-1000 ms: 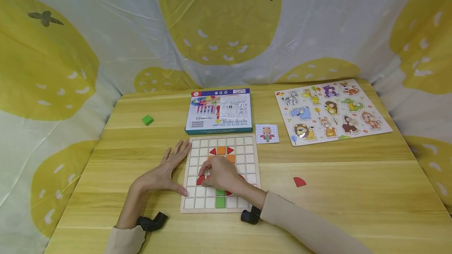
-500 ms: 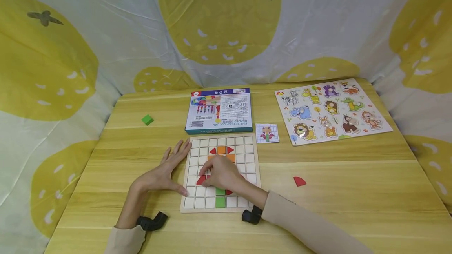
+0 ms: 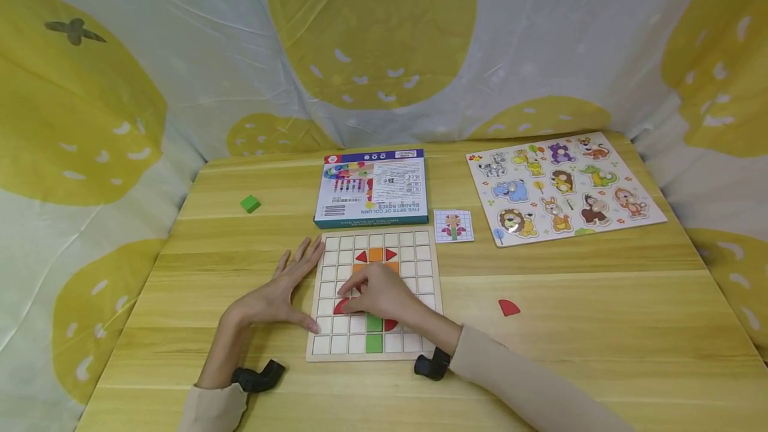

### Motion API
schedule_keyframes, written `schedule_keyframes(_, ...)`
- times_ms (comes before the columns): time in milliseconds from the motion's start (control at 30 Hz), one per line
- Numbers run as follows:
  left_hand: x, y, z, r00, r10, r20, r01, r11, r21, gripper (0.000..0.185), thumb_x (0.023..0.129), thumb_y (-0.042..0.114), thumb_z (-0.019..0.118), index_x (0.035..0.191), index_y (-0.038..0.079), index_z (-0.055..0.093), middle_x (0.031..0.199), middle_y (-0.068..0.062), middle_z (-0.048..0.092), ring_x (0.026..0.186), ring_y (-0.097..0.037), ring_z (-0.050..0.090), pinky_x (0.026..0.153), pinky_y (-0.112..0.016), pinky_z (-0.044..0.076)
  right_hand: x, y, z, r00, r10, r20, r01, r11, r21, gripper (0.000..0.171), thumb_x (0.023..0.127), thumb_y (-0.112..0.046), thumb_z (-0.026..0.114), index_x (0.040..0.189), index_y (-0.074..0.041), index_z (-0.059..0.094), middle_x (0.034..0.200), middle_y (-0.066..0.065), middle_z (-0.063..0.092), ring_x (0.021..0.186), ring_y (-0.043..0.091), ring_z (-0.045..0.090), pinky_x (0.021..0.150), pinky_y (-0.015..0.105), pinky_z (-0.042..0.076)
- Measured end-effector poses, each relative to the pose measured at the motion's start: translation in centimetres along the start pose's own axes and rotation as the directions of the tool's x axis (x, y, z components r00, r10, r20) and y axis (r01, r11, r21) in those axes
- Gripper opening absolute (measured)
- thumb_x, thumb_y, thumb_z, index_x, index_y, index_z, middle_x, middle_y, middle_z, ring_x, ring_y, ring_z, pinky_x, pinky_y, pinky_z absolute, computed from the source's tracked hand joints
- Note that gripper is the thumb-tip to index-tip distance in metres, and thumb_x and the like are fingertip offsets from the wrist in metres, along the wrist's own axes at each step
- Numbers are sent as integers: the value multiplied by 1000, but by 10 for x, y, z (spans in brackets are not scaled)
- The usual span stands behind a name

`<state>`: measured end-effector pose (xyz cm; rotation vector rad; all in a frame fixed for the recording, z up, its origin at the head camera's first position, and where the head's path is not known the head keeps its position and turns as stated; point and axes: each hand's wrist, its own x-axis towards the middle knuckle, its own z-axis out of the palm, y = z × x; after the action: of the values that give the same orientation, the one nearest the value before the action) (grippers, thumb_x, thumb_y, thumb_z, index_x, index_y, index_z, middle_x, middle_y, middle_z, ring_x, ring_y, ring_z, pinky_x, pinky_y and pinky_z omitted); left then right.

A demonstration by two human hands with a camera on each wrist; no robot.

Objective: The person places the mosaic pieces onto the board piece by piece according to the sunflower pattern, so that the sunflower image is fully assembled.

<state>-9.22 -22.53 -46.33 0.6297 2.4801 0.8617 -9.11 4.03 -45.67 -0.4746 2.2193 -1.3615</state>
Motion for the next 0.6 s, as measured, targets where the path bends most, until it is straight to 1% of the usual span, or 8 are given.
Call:
schedule_keyframes(100,0,0,0,1000,4,-2,-4,1000,-6,147,62,44,99,168,13,2,176,-5,-7,162,-32,-16,129,-62,-13,-9,-2,-15,1000,11,-7,-11,999,33,19,85,-23,86,102,-16,84,55,-5,46,51,12,39,46,19,23)
schedule_keyframes(167,0,0,0,1000,7,-2,-7,1000,-11,147,62,43,99,168,12,2,176,-5,-7,162,-32,-16,128,-62,-13,-19,-1,-29,1000,20,-20,-20,999,30,19,87,-22,84,104,-16,84,53,-4,38,50,13,35,47,20,21)
schedule_keyframes(267,0,-1,0,1000,9,2,-9,1000,-12,148,62,43,99,168,12,1,176,-6,-8,162,-32,-17,128,-61,-14,-38,5,-54,998,40,-47,-40,999,-1,20,88,-22,83,107,-15,83,55,-4,33,52,13,31,49,20,21)
schedule_keyframes(367,-1,-1,0,1000,8,2,-8,1000,-12,148,61,43,99,168,12,1,176,-6,-8,162,-32,-17,128,-61,-14,-60,20,-81,995,51,-81,-55,997,-46,22,89,-22,83,108,-13,82,59,-5,32,54,10,30,50,20,22)
schedule_keyframes(433,-1,-1,0,1000,7,2,-7,1000,-12,148,62,43,99,168,12,1,176,-5,-9,162,-32,-17,128,-62,-13,-76,33,-98,993,59,-102,-66,996,-66,25,88,-23,83,111,-11,81,60,-6,32,54,7,30,48,20,23)
schedule_keyframes(533,-2,-2,0,1000,5,6,-5,1000,-10,147,63,44,98,168,12,0,176,-5,-9,162,-32,-17,128,-62,-13,-101,55,-120,988,78,-133,-88,994,-70,28,89,-23,82,113,-9,79,61,-6,33,51,3,28,45,20,26)
schedule_keyframes(600,-3,-3,-1,1000,3,7,-3,1000,-10,147,63,44,98,168,13,0,176,-5,-9,162,-32,-17,128,-62,-13,-116,69,-132,984,100,-145,-109,993,-53,30,89,-23,82,115,-8,78,61,-7,32,50,2,33,45,20,31)
